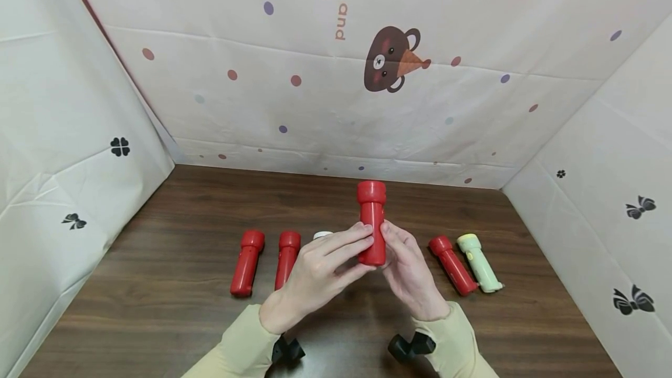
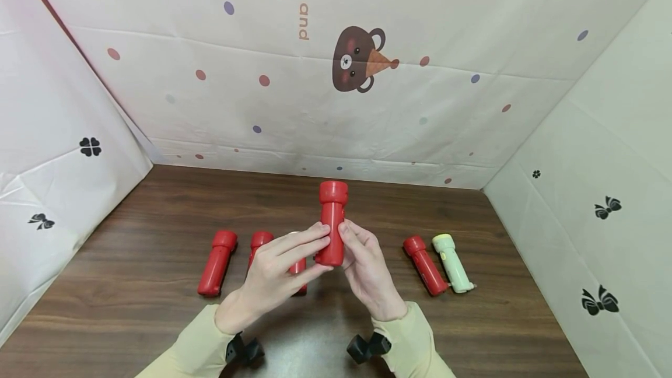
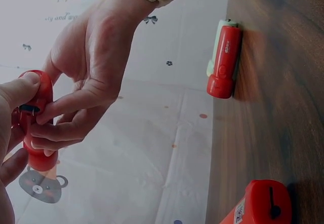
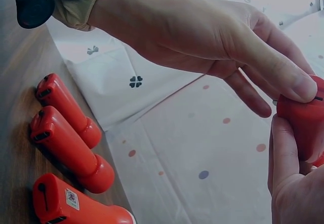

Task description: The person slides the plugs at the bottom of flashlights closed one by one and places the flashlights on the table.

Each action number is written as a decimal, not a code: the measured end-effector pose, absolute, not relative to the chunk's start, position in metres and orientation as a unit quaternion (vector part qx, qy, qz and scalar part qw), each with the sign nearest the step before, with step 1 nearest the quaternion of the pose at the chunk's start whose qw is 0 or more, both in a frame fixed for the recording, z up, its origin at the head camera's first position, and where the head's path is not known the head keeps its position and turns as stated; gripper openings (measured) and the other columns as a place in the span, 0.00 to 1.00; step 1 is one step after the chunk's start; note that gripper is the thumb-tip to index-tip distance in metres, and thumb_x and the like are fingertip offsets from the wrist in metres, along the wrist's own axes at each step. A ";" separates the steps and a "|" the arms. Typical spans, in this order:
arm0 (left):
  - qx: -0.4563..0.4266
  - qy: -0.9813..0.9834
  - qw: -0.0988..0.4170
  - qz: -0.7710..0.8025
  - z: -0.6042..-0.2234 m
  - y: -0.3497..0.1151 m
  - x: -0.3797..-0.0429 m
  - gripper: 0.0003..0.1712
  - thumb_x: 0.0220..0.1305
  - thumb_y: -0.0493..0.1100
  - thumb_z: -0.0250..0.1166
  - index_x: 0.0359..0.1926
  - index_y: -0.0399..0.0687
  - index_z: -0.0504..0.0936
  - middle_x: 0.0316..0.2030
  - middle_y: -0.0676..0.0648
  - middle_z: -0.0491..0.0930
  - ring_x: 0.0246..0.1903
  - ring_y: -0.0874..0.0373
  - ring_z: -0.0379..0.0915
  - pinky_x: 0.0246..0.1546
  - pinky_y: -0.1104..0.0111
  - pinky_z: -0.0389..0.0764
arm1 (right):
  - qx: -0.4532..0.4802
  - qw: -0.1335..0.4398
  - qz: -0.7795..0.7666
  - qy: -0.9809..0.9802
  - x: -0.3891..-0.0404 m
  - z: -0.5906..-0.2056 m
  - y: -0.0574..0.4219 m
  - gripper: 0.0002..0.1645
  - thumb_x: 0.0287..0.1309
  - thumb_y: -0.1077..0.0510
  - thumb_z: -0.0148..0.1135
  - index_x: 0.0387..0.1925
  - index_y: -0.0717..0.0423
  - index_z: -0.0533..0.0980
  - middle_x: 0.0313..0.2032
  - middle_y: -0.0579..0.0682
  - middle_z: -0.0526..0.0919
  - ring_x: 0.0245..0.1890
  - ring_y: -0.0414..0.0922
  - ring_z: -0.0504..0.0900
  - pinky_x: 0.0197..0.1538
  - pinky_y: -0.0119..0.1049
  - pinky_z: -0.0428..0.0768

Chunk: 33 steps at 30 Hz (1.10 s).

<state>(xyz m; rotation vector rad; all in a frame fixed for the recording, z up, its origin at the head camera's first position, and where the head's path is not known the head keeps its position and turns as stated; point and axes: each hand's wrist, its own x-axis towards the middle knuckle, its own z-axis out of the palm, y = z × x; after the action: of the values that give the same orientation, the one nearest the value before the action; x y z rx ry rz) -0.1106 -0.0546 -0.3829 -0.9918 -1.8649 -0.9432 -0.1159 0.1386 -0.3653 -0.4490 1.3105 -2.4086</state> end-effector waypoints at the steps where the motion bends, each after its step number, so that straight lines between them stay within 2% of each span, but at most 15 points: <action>1: -0.392 -0.738 0.403 -0.373 -0.383 -0.055 -0.111 0.29 0.53 0.46 0.83 0.56 0.45 0.88 0.54 0.46 0.90 0.56 0.53 0.89 0.58 0.69 0.87 | -0.158 0.181 -0.853 0.464 -0.116 -0.366 0.139 0.19 0.84 0.55 0.44 0.57 0.49 0.81 0.49 0.41 0.90 0.48 0.35 0.88 0.58 0.29 0.87; 27: -0.382 -0.744 0.413 -0.361 -0.383 -0.053 -0.109 0.31 0.47 0.45 0.86 0.54 0.45 0.89 0.52 0.46 0.91 0.54 0.53 0.89 0.55 0.68 0.88 | -0.152 0.166 -0.850 0.477 -0.115 -0.371 0.134 0.19 0.84 0.56 0.44 0.57 0.48 0.81 0.48 0.40 0.90 0.47 0.33 0.89 0.57 0.28 0.87; 33: -0.379 -0.751 0.402 -0.360 -0.383 -0.054 -0.109 0.33 0.46 0.46 0.87 0.56 0.45 0.88 0.53 0.46 0.91 0.55 0.53 0.89 0.55 0.68 0.88 | -0.146 0.161 -0.839 0.499 -0.116 -0.370 0.136 0.18 0.84 0.55 0.44 0.56 0.47 0.82 0.48 0.39 0.90 0.46 0.33 0.89 0.55 0.28 0.88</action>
<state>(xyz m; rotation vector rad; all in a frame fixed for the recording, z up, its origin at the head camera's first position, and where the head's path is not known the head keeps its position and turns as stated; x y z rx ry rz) -0.1090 -0.0535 -0.3827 -0.9585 -1.8991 -0.9098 -0.1157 0.1360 -0.3695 -0.4171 1.4259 -2.3945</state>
